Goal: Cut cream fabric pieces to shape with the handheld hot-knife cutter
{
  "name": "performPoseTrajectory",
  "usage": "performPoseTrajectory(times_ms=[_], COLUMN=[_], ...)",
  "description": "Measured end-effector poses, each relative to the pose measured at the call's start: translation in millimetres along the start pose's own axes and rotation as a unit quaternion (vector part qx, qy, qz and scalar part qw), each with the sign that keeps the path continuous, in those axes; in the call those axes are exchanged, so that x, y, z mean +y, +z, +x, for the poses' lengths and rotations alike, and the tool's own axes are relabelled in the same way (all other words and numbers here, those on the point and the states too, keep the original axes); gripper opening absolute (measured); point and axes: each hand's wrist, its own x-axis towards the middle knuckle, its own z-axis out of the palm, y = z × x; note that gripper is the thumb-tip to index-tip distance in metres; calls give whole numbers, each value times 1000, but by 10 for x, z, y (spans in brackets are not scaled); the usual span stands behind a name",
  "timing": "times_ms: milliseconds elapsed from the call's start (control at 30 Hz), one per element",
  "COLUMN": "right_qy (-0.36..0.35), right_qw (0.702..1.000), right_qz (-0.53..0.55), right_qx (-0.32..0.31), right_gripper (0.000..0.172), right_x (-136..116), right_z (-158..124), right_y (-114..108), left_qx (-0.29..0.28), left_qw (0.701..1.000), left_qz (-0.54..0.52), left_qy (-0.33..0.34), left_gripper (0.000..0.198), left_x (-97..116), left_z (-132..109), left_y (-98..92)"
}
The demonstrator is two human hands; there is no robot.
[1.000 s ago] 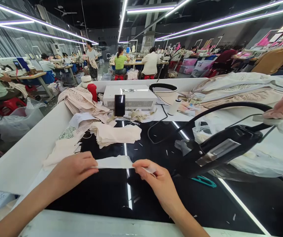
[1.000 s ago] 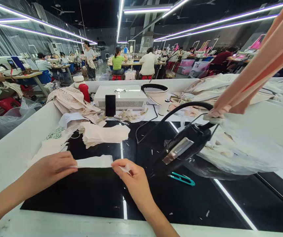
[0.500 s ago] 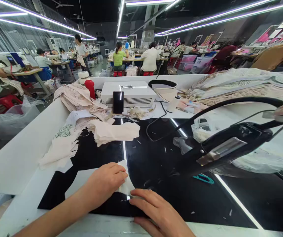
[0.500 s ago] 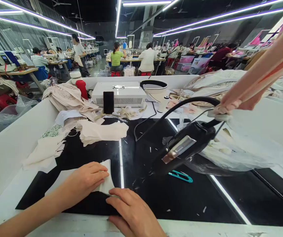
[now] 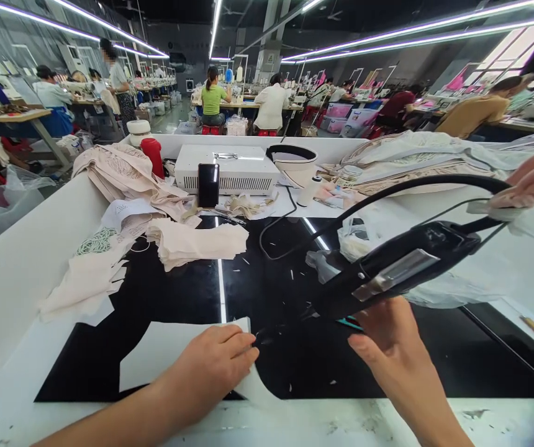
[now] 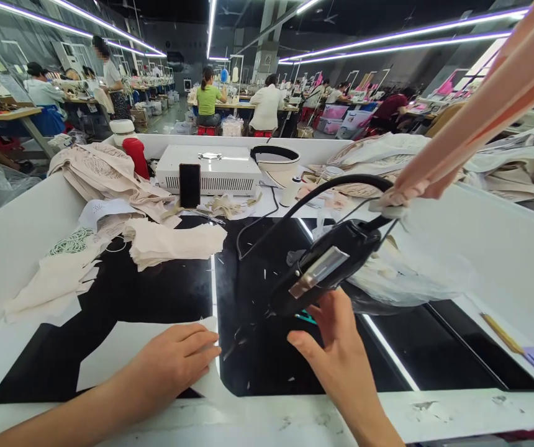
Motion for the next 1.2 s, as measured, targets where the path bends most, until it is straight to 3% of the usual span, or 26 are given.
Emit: performPoseTrajectory(times_ms=[67, 233, 433, 600, 833, 1200], right_qy=[-21, -66, -72, -94, -94, -61], right_qw=[995, 970, 946, 913, 907, 908], right_qz=[91, 232, 308, 392, 409, 413], right_qx=[-28, -20, -71, -57, -28, -34], right_gripper=[76, 67, 66, 49, 45, 47], right_x=[-139, -346, -402, -430, -369, -438], right_z=[141, 356, 374, 335, 323, 311], right_y=[107, 367, 614, 902, 1159, 1208], left_qx=[16, 34, 49, 52, 57, 51], left_qw=[1000, 998, 996, 995, 994, 995], left_qz=[10, 50, 67, 77, 92, 88], left_qy=[2, -7, -23, -26, -24, -25], left_gripper=[22, 28, 37, 38, 35, 33], left_x=[24, -4, 34, 67, 84, 94], left_z=[24, 23, -7, -34, -97, -102], left_y=[17, 73, 55, 75, 192, 186])
